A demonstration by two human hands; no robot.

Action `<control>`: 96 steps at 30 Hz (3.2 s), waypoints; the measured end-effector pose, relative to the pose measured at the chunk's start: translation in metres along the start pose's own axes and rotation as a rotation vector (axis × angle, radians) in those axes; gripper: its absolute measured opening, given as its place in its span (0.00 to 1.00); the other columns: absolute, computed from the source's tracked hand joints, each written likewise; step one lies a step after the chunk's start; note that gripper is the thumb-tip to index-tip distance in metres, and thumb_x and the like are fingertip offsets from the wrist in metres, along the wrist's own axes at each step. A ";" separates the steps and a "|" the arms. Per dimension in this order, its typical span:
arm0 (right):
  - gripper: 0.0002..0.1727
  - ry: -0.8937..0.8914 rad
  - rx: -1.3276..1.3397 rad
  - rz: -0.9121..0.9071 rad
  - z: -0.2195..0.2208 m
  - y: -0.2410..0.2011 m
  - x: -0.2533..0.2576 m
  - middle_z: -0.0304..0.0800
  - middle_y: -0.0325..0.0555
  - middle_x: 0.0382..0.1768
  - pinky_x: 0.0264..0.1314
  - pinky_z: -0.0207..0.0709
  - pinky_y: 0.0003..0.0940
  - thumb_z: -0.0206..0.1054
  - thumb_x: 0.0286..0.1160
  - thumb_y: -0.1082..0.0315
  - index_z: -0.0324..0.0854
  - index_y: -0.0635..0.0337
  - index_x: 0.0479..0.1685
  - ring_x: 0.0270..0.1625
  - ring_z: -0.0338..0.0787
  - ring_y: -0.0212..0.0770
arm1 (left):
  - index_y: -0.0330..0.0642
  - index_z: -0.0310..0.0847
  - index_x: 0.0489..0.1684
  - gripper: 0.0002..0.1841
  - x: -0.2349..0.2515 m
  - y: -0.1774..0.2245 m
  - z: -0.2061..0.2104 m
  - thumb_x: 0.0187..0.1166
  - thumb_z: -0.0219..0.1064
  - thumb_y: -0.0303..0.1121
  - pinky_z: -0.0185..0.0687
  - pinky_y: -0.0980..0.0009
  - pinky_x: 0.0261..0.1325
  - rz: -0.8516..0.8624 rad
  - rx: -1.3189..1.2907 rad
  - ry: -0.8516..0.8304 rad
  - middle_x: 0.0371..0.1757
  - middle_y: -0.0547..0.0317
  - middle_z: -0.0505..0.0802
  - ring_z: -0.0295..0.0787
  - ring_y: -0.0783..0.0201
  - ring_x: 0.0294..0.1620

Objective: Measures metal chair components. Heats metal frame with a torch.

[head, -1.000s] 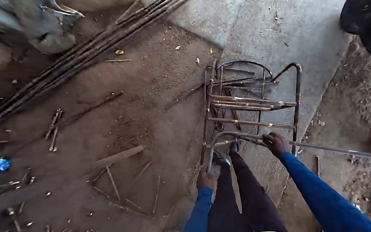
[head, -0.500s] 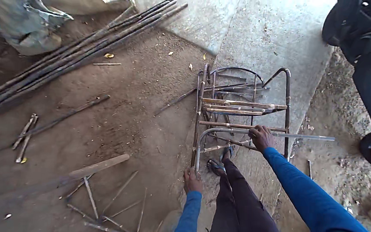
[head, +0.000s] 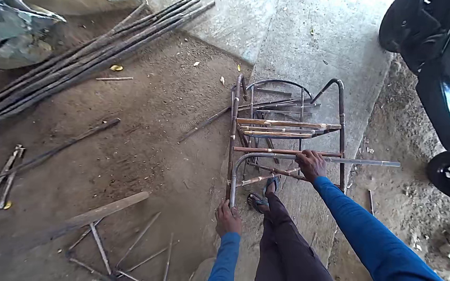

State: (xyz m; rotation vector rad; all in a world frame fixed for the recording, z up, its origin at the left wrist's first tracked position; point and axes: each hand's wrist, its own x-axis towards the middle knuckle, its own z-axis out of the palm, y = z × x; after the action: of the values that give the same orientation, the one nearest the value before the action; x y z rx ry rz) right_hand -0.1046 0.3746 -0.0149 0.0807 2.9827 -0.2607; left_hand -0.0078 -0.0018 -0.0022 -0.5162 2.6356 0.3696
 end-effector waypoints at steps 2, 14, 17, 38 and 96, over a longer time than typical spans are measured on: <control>0.09 0.014 -0.005 0.004 0.001 0.000 0.000 0.91 0.43 0.53 0.54 0.85 0.51 0.71 0.80 0.55 0.92 0.44 0.50 0.58 0.90 0.50 | 0.49 0.80 0.76 0.22 0.002 0.002 0.001 0.83 0.65 0.37 0.87 0.45 0.62 0.002 0.016 -0.009 0.80 0.50 0.82 0.81 0.46 0.76; 0.08 0.033 0.015 0.042 0.003 -0.008 -0.002 0.93 0.44 0.54 0.49 0.87 0.53 0.72 0.79 0.59 0.92 0.45 0.50 0.59 0.92 0.52 | 0.54 0.84 0.73 0.21 0.007 -0.007 0.003 0.79 0.69 0.35 0.87 0.45 0.64 -0.041 -0.091 -0.013 0.79 0.55 0.83 0.85 0.50 0.74; 0.08 0.024 0.030 0.056 0.003 -0.007 -0.002 0.93 0.45 0.56 0.51 0.87 0.54 0.72 0.79 0.59 0.93 0.44 0.51 0.60 0.91 0.53 | 0.52 0.85 0.72 0.21 0.009 -0.006 -0.001 0.79 0.70 0.36 0.87 0.46 0.66 -0.036 -0.136 -0.042 0.78 0.56 0.84 0.86 0.51 0.72; 0.11 -0.033 0.053 0.072 -0.008 0.001 -0.003 0.92 0.53 0.58 0.49 0.82 0.70 0.77 0.76 0.59 0.94 0.46 0.54 0.61 0.90 0.64 | 0.39 0.89 0.59 0.20 -0.061 -0.056 0.007 0.77 0.72 0.44 0.87 0.56 0.69 -0.147 -0.529 0.285 0.69 0.48 0.89 0.87 0.56 0.70; 0.28 0.317 0.173 -0.335 -0.115 -0.091 -0.042 0.92 0.33 0.38 0.68 0.74 0.50 0.70 0.61 0.26 0.89 0.40 0.36 0.45 0.89 0.37 | 0.50 0.84 0.73 0.24 -0.002 0.061 -0.200 0.81 0.65 0.49 0.75 0.47 0.79 0.662 0.113 -0.130 0.67 0.52 0.92 0.87 0.50 0.70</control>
State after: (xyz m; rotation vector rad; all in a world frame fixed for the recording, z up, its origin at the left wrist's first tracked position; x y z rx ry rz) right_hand -0.0848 0.3032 0.1188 -0.3987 3.2670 -0.5954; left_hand -0.1025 -0.0130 0.1844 0.4228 2.6122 0.4237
